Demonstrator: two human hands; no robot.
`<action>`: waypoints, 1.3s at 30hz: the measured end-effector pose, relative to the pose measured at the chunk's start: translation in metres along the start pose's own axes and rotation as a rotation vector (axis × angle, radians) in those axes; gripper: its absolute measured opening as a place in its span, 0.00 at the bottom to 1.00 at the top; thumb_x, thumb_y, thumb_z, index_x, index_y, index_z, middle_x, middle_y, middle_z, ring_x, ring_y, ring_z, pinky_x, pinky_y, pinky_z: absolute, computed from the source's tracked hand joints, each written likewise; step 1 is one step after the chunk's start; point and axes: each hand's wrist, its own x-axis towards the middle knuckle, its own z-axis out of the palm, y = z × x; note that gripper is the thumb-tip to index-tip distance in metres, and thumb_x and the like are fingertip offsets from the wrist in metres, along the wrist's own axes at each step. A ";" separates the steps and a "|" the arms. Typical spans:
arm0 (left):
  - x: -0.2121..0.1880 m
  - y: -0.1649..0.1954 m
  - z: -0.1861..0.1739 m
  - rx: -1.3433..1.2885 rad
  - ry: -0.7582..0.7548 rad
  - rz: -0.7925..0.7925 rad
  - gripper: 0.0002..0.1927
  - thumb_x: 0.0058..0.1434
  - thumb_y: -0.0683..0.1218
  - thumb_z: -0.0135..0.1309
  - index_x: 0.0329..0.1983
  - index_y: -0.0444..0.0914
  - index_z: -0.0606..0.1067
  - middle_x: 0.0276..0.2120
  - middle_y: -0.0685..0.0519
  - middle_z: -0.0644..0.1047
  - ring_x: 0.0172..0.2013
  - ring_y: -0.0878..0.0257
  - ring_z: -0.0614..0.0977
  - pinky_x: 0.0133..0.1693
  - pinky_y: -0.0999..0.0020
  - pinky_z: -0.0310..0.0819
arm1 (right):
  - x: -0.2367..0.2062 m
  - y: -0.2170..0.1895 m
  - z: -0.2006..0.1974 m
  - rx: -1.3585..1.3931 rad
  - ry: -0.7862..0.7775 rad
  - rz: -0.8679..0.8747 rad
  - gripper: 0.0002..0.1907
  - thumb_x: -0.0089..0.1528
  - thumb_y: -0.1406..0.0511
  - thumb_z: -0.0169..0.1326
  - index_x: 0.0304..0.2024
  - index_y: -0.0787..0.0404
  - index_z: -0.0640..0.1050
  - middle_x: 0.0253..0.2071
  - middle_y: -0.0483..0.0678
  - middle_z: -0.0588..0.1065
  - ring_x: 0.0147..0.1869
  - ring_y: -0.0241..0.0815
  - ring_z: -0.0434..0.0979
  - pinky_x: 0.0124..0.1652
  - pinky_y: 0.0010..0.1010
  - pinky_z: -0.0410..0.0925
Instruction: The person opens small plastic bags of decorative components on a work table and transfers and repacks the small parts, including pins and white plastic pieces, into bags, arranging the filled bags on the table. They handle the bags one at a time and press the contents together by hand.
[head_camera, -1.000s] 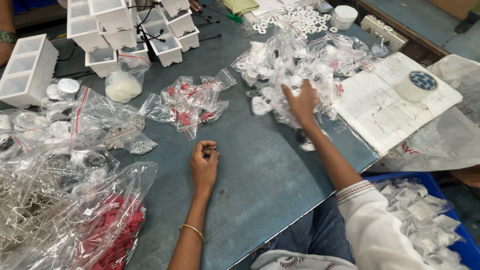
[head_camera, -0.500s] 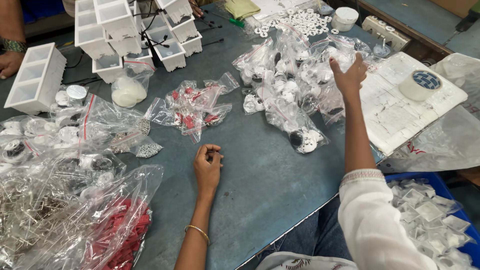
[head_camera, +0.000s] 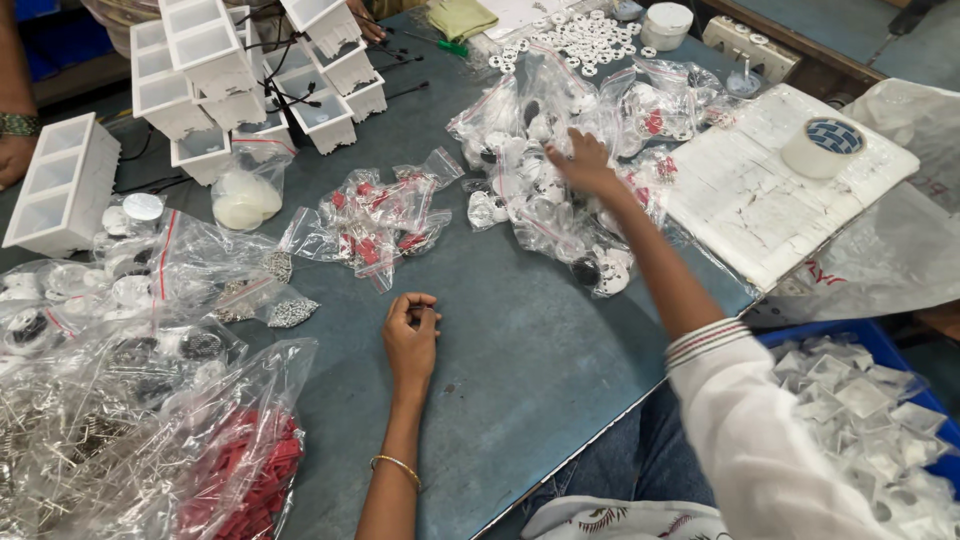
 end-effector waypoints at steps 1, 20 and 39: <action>0.000 0.000 0.000 0.000 -0.002 0.004 0.06 0.61 0.35 0.51 0.38 0.34 0.77 0.36 0.54 0.77 0.32 0.67 0.83 0.29 0.71 0.79 | 0.001 0.006 -0.016 0.139 -0.110 -0.079 0.40 0.66 0.46 0.52 0.73 0.56 0.59 0.74 0.61 0.53 0.76 0.62 0.53 0.68 0.57 0.54; 0.000 -0.007 -0.002 -0.024 0.010 0.013 0.06 0.60 0.34 0.51 0.38 0.34 0.77 0.36 0.52 0.78 0.32 0.66 0.84 0.29 0.72 0.80 | -0.022 0.098 -0.072 -0.516 0.069 -0.224 0.19 0.61 0.63 0.57 0.55 0.53 0.76 0.63 0.48 0.71 0.67 0.62 0.65 0.60 0.59 0.60; 0.000 -0.005 -0.003 0.077 0.050 0.068 0.04 0.59 0.36 0.52 0.36 0.35 0.77 0.34 0.51 0.78 0.30 0.64 0.83 0.32 0.67 0.78 | -0.006 0.093 -0.111 1.376 -0.062 0.129 0.16 0.69 0.71 0.53 0.59 0.71 0.74 0.50 0.60 0.77 0.50 0.55 0.82 0.41 0.35 0.77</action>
